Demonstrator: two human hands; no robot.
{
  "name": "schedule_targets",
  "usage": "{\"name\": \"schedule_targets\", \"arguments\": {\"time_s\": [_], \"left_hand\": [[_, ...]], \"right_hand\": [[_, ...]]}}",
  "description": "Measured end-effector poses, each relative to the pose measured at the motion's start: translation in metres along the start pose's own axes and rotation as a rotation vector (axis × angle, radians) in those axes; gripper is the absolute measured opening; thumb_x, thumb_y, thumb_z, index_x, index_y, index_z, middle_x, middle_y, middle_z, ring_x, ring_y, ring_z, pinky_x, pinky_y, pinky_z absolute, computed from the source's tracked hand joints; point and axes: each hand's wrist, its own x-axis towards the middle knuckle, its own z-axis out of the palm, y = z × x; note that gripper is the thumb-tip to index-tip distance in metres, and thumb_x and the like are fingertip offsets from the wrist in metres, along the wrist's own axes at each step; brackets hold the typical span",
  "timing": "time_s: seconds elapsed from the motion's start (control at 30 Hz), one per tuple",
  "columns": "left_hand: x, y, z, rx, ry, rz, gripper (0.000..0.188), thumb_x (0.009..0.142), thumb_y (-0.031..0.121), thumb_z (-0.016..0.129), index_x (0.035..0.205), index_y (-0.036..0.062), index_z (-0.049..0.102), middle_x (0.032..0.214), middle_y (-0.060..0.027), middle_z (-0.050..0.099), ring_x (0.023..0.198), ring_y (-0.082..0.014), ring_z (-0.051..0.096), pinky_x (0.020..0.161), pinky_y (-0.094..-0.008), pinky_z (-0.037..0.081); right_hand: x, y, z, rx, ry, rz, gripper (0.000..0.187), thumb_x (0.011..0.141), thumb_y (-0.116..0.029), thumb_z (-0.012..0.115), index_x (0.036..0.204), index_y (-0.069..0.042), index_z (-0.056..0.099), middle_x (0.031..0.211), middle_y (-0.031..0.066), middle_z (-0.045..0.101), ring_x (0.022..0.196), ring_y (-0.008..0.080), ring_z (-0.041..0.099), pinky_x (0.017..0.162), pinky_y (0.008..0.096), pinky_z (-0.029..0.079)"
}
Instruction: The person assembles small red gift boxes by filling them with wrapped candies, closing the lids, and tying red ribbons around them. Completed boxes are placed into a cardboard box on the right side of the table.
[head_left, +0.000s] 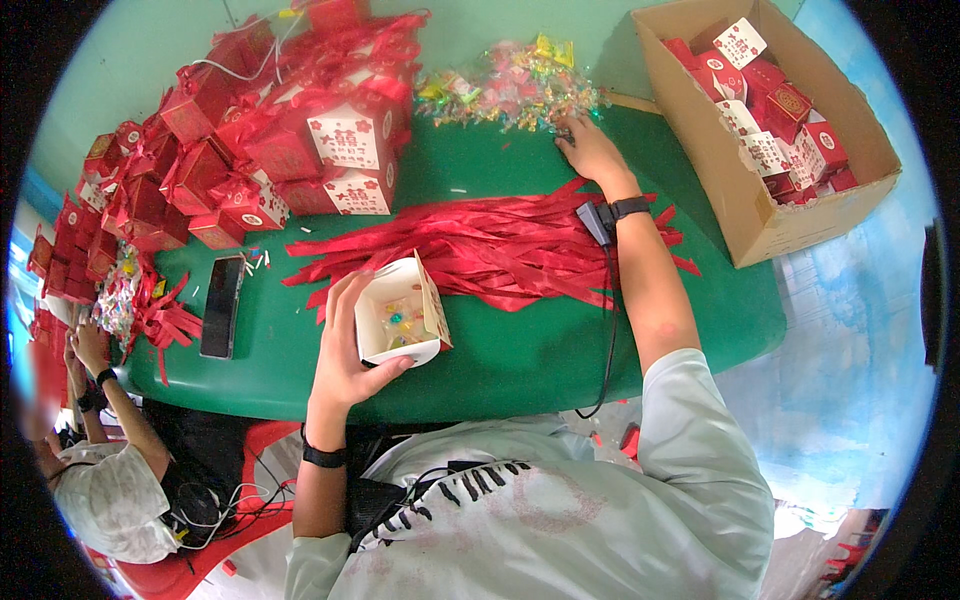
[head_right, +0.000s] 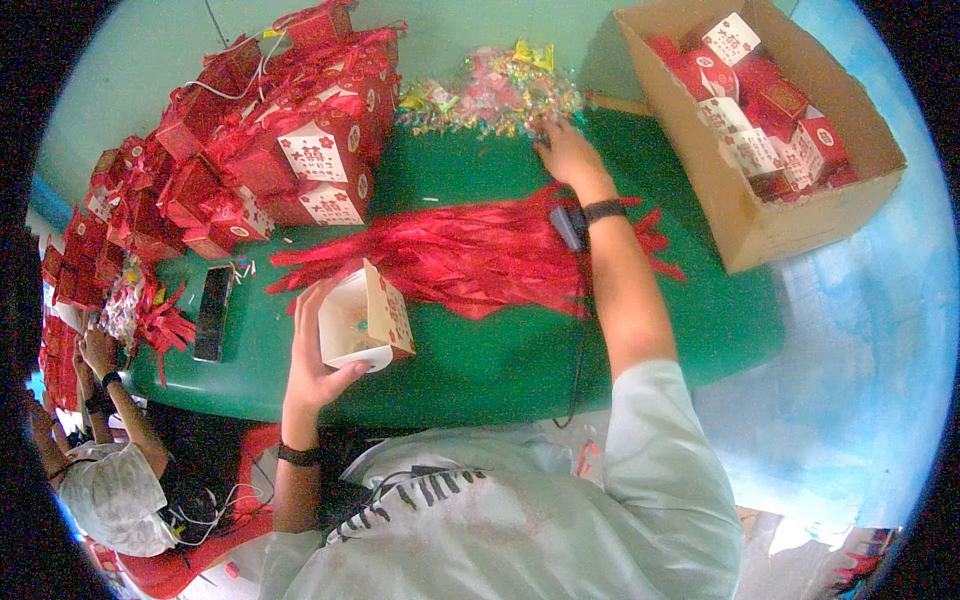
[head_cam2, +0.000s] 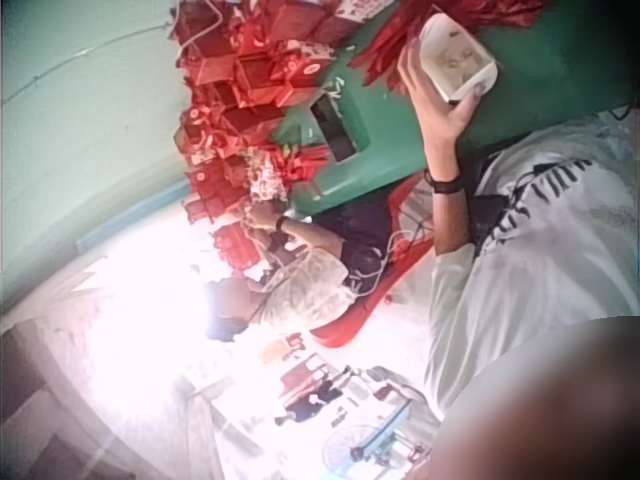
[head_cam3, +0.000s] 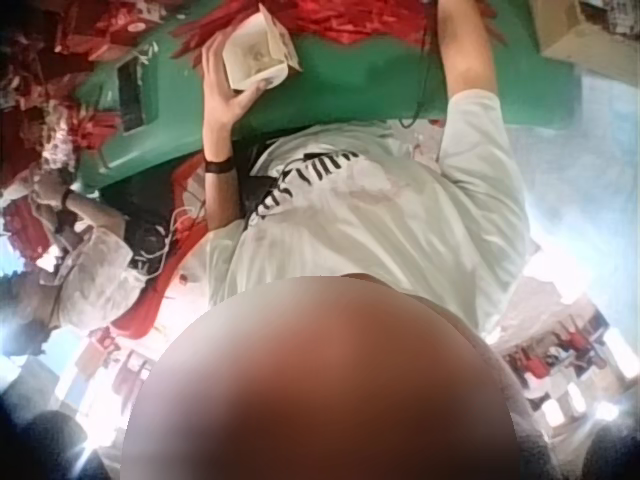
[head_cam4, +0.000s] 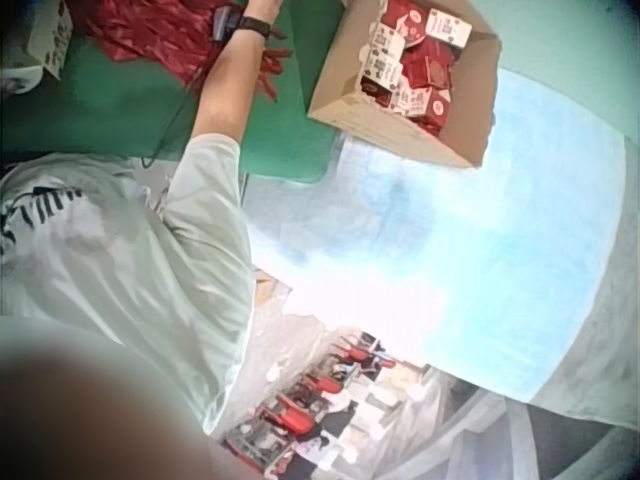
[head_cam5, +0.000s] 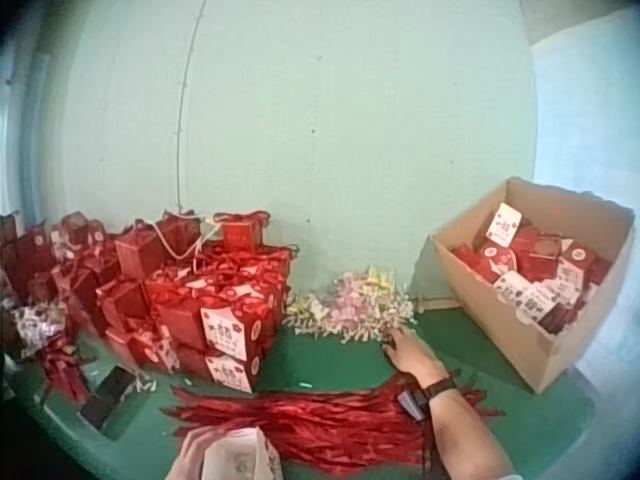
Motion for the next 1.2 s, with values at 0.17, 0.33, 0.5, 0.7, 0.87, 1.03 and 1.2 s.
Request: {"name": "schedule_targets", "arguments": {"time_s": [0.17,0.33,0.5,0.7,0.87,1.03,1.2], "left_hand": [[0.001,0.001,0.000,0.015,-0.007,0.001,0.108,0.067,0.045,0.092,0.153,-0.0015,0.045,0.148,-0.0254,0.050,0.138,-0.0419,0.051,0.114,-0.0494,0.044],[0.000,0.000,0.000,0.030,0.003,0.011,0.109,0.067,0.045,0.092,0.153,-0.0017,0.045,0.147,-0.0250,0.051,0.138,-0.0419,0.051,0.114,-0.0495,0.043],[0.001,0.002,0.000,0.010,-0.001,0.000,0.109,0.067,0.046,0.091,0.153,-0.0014,0.045,0.148,-0.0252,0.051,0.138,-0.0423,0.051,0.115,-0.0500,0.043],[-0.001,-0.002,0.000,0.010,-0.001,-0.001,0.109,0.067,0.047,0.091,0.153,-0.0008,0.046,0.149,-0.0257,0.049,0.138,-0.0427,0.051,0.115,-0.0503,0.044],[-0.001,-0.002,0.000,0.017,-0.011,-0.009,0.109,0.067,0.046,0.092,0.154,0.0001,0.046,0.150,-0.0258,0.048,0.138,-0.0425,0.052,0.114,-0.0497,0.045],[-0.002,0.002,-0.002,0.039,-0.005,0.009,0.105,0.068,0.043,0.093,0.152,-0.0002,0.046,0.149,-0.0249,0.049,0.136,-0.0421,0.055,0.111,-0.0492,0.048],[0.001,0.003,-0.002,0.034,-0.009,0.012,0.104,0.070,0.043,0.093,0.152,-0.0008,0.046,0.149,-0.0246,0.049,0.137,-0.0418,0.054,0.112,-0.0491,0.047]], "right_hand": [[-0.006,-0.001,0.005,-0.061,0.099,-0.051,0.048,0.103,-0.027,0.061,0.150,-0.019,0.055,0.151,0.0215,0.055,0.131,0.0452,0.059,0.108,0.0512,0.052],[-0.003,-0.002,0.002,-0.005,0.075,-0.020,0.043,0.104,-0.022,0.059,0.146,-0.018,0.058,0.148,0.0241,0.057,0.124,0.0481,0.062,0.103,0.0543,0.053],[0.002,0.007,0.007,-0.002,0.106,0.044,0.033,0.102,-0.021,0.062,0.134,-0.013,0.064,0.135,0.0226,0.065,0.120,0.0449,0.064,0.101,0.0509,0.053],[0.010,-0.001,-0.021,0.188,-0.024,-0.053,0.031,0.103,-0.022,0.064,0.129,-0.006,0.067,0.122,0.0227,0.071,0.110,0.0383,0.071,0.095,0.0450,0.056],[0.008,-0.088,-0.081,0.496,0.044,-0.308,0.027,0.106,-0.023,0.066,0.127,-0.006,0.068,0.118,0.0102,0.073,0.101,0.0201,0.068,0.092,0.0353,0.055],[-0.074,-0.218,-0.141,0.526,-0.228,-0.660,0.022,0.103,-0.015,0.068,0.124,-0.008,0.070,0.107,0.0054,0.070,0.098,0.0165,0.066,0.085,0.0317,0.054],[-0.111,-0.259,-0.111,0.601,-0.410,-0.890,0.032,0.095,-0.012,0.073,0.126,-0.008,0.070,0.105,0.0133,0.069,0.089,0.0299,0.070,0.079,0.0391,0.056]]}}
